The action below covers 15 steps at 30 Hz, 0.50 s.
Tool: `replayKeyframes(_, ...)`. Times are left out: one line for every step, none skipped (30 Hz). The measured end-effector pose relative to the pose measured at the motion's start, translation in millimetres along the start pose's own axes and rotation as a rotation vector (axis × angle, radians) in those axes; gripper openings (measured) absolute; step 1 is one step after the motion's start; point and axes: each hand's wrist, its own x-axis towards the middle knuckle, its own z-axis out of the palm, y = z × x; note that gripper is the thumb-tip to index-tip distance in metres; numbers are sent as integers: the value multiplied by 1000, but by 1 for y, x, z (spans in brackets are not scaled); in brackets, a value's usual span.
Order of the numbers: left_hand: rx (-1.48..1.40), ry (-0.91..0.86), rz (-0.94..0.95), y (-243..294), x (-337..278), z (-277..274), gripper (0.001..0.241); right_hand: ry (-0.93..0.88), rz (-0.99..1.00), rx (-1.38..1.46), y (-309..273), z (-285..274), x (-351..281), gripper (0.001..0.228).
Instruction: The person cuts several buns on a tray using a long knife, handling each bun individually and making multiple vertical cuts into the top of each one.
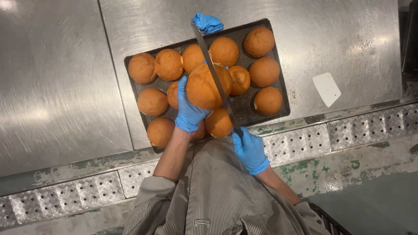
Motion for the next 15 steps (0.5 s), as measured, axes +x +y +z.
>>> replayKeyframes(-20,-26,-3,0,0,2,73,0,0,-1,-1,0,2,21)
replayKeyframes(-41,-51,-8,-1,-1,6,74,8,-16,-9,-1,-1,3,21)
replayKeyframes(-42,-51,-9,-3,-2,10,74,16,-31,-18,-2,-1,4,22)
replayKeyframes(-10,-97,-4,-3,-3,15,72,15,-32,-18,-3,-2,4,22)
replayKeyframes(21,-142,0,-4,-4,20,71,16,-49,-25,-3,-3,4,21)
replayKeyframes(21,-142,1,-3,-4,24,71,18,-65,-32,-3,-4,3,20)
replayKeyframes(27,-104,23,-1,-4,29,71,17,-66,-31,-3,-5,2,20)
replayKeyframes(33,-65,44,3,-5,32,70,-39,-22,-49,-2,-6,0,18)
replayKeyframes(33,-65,44,8,-6,35,70,-95,20,-66,-1,-8,-2,17)
replayKeyframes(-4,-41,51,15,-8,38,72,-94,20,-66,0,-11,-4,17)
replayKeyframes(-42,-17,59,20,-9,39,74,-118,-1,-48,1,-15,-6,18)
replayKeyframes(-42,-17,61,21,-11,38,74,-143,-24,-29,1,-16,-7,19)
replayKeyframes(61,-64,84,22,-13,36,74,-144,-25,-28,1,-16,-5,19)
replayKeyframes(164,-111,106,22,-16,32,73,-131,-25,-54,-1,-15,-3,19)
replayKeyframes(165,-110,107,19,-15,27,73,-118,-25,-79,-3,-15,1,20)
